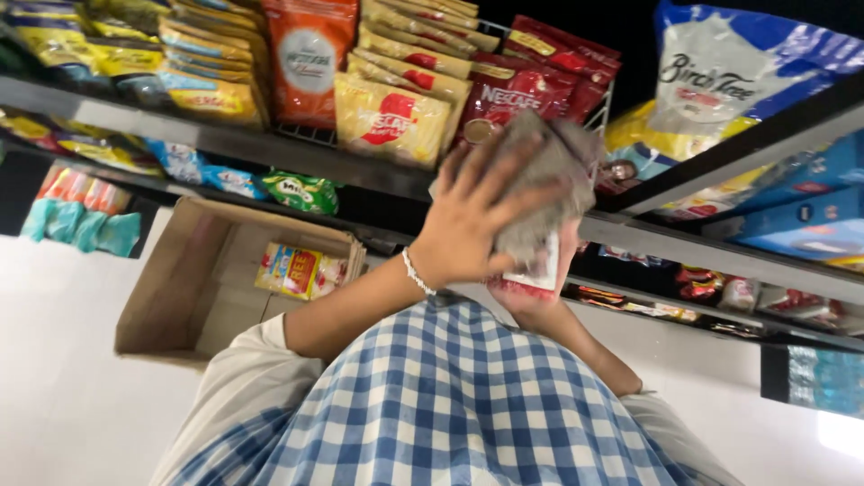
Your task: The recorder is restocking and organizing coffee sachets and milk powder packets on a grocery store shelf while also wiping the shelf surface with a cloth.
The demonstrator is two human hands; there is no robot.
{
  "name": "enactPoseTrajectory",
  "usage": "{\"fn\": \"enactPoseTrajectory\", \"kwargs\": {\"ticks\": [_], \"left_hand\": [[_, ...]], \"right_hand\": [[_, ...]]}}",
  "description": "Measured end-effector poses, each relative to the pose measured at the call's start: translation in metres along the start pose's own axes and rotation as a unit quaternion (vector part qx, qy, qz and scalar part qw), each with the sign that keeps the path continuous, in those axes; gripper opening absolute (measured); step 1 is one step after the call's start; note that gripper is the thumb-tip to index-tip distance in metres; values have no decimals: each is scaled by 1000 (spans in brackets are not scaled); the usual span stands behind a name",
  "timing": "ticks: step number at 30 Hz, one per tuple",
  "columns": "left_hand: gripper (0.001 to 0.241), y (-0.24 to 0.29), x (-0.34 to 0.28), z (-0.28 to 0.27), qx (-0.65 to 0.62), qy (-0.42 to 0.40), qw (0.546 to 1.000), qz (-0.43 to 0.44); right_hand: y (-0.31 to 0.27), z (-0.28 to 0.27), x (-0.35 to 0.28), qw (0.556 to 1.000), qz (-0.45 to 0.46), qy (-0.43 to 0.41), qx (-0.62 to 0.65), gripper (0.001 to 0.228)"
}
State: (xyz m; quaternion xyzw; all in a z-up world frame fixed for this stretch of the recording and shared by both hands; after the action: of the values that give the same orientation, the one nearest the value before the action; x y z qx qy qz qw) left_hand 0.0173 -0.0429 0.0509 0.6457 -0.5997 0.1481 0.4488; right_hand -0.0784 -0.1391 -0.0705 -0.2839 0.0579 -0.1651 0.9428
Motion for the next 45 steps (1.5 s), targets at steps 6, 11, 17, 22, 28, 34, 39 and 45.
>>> {"fn": "enactPoseTrajectory", "kwargs": {"ticks": [6, 11, 17, 22, 28, 34, 39, 45], "left_hand": [[62, -85, -32, -12, -78, 50, 977, -190], [62, -137, -49, -75, 84, 144, 957, -237], [79, -138, -62, -47, 132, 98, 963, -214], [88, -36, -14, -23, -163, -88, 982, 28], [97, 16, 29, -36, -339, -199, 910, 132], [30, -19, 23, -9, -218, -132, 961, 109], [16, -78, 47, -30, -155, 51, 981, -101], [27, -120, 49, 26, -195, 50, 967, -156]], "right_hand": [[26, 33, -4, 986, 124, -96, -61, 75], [14, 96, 12, 993, 101, -69, -4, 73], [-10, 68, 14, 998, 21, 8, 57, 53], [-31, 4, 17, 993, -59, 94, 35, 37], [-34, -23, 24, 990, -44, 93, 95, 35], [-39, 41, 22, 992, 18, -21, 122, 49], [-34, 36, 10, 985, 139, 77, -61, 76], [-43, -51, -12, 988, 103, 7, -114, 49]]}}
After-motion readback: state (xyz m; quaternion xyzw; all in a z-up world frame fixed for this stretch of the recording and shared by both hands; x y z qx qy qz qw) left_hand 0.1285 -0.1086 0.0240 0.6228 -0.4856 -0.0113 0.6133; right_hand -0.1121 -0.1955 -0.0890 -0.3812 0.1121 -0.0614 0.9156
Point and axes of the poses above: each hand's wrist, its own x-axis towards the middle knuckle, its own z-axis out of the palm, y = z × x, the point moved 7 cm from there along x, towards the middle knuckle, and after that the axes turned 6 degrees about -x, right-handed, at the moved point
